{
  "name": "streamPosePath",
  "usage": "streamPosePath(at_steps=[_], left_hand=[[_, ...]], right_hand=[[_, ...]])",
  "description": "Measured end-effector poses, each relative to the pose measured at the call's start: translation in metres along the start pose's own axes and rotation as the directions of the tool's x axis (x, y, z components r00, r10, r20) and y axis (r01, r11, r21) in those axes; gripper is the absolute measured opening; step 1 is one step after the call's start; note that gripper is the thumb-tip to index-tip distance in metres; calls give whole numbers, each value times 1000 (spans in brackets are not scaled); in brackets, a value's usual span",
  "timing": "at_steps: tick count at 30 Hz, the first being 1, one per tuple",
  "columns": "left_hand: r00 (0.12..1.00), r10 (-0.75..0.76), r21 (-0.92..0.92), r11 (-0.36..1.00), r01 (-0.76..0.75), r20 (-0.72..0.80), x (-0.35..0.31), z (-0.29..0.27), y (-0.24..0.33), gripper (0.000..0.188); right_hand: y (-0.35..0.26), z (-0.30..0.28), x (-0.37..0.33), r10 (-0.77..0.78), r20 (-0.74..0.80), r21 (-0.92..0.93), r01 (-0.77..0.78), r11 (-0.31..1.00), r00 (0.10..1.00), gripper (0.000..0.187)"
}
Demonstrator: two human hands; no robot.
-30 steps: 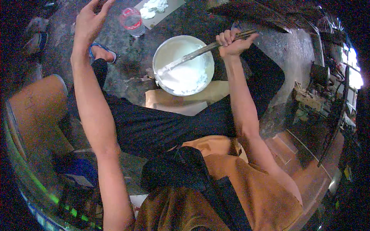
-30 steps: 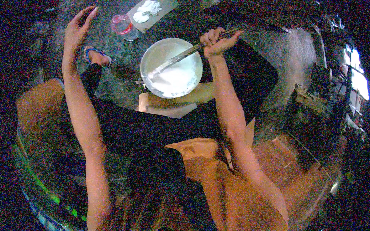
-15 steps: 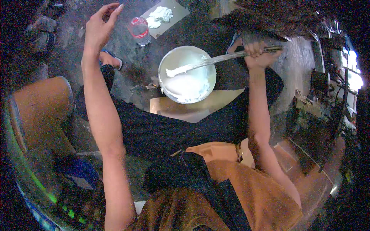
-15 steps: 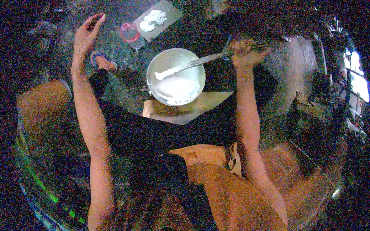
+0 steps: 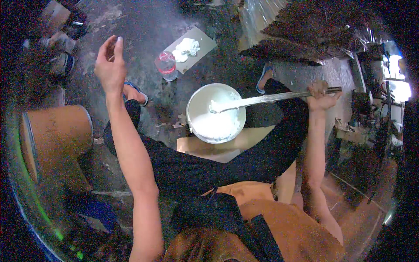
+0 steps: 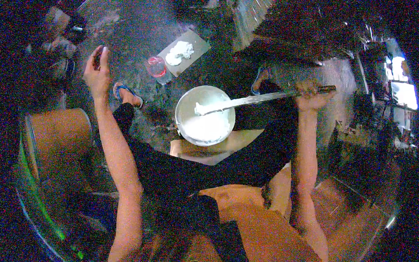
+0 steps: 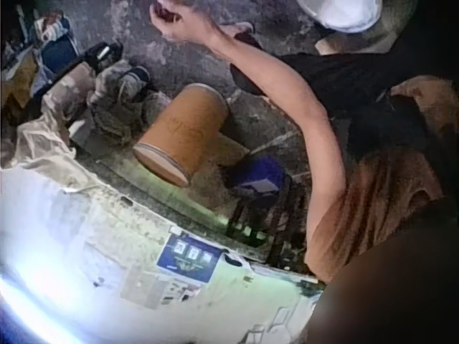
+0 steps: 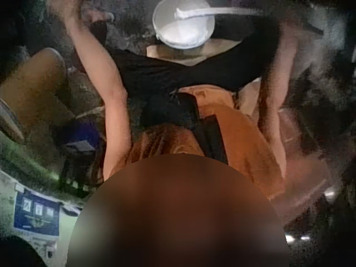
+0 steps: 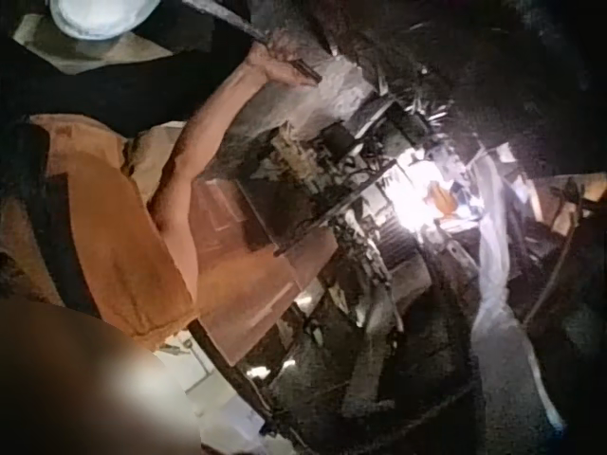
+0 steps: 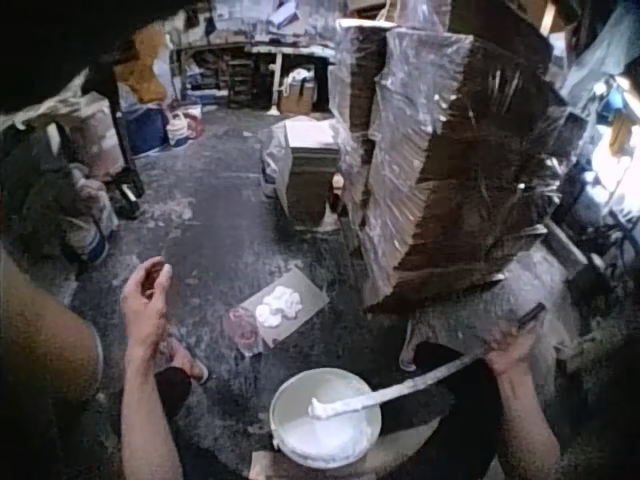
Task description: The person pours water from a bottle into a bucket containing white paste and stirs the mixture with a wooden paddle.
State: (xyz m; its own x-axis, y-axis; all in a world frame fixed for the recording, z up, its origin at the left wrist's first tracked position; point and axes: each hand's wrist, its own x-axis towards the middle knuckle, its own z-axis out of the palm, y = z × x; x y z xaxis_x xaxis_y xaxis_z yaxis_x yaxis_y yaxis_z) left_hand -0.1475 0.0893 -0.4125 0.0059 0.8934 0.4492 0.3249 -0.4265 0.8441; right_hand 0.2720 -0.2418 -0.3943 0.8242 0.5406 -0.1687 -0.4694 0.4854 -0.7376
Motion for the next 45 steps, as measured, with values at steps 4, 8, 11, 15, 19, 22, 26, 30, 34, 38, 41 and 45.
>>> streamPosePath(at_steps=[4,8,11,15,19,22,26,30,34,38,41,45], left_hand=[[987,-87,-54,995,81,-132,5,-10,2,33],[978,-81,-199,979,41,-194,11,-13,-2,33],[978,-98,-165,984,67,-184,23,-20,7,33],[972,-155,-134,982,132,-177,22,-29,5,32],[973,-193,-198,966,165,-127,27,-10,29,31],[978,-178,-91,981,169,-106,26,-15,31,31],[978,-192,-95,978,185,-81,28,-3,31,31],[983,-164,-84,984,157,-83,39,-7,27,32],[982,-178,-126,977,169,-64,38,-1,21,32],[986,-164,-200,968,154,-36,38,12,23,31],[983,-180,-157,972,173,-30,39,14,26,31],[985,-169,-140,976,165,-22,37,11,17,32]], right_hand=[[-20,15,4,-114,-16,-59,113,992,993,75],[-26,42,34,-196,79,-72,202,977,977,77],[6,121,61,-288,-77,-134,277,952,954,79],[101,162,131,-131,189,-47,142,989,973,78],[213,201,168,33,507,11,-44,999,861,77],[334,221,149,-68,392,-93,113,989,918,73],[401,199,197,-187,449,-48,232,971,874,72],[393,210,166,-11,585,-34,39,999,811,49],[364,230,152,-98,465,-78,151,985,880,54],[332,246,161,-169,472,-5,194,981,865,53],[316,261,153,-167,425,-9,188,982,890,53],[305,273,133,-199,446,-49,246,968,873,54]])
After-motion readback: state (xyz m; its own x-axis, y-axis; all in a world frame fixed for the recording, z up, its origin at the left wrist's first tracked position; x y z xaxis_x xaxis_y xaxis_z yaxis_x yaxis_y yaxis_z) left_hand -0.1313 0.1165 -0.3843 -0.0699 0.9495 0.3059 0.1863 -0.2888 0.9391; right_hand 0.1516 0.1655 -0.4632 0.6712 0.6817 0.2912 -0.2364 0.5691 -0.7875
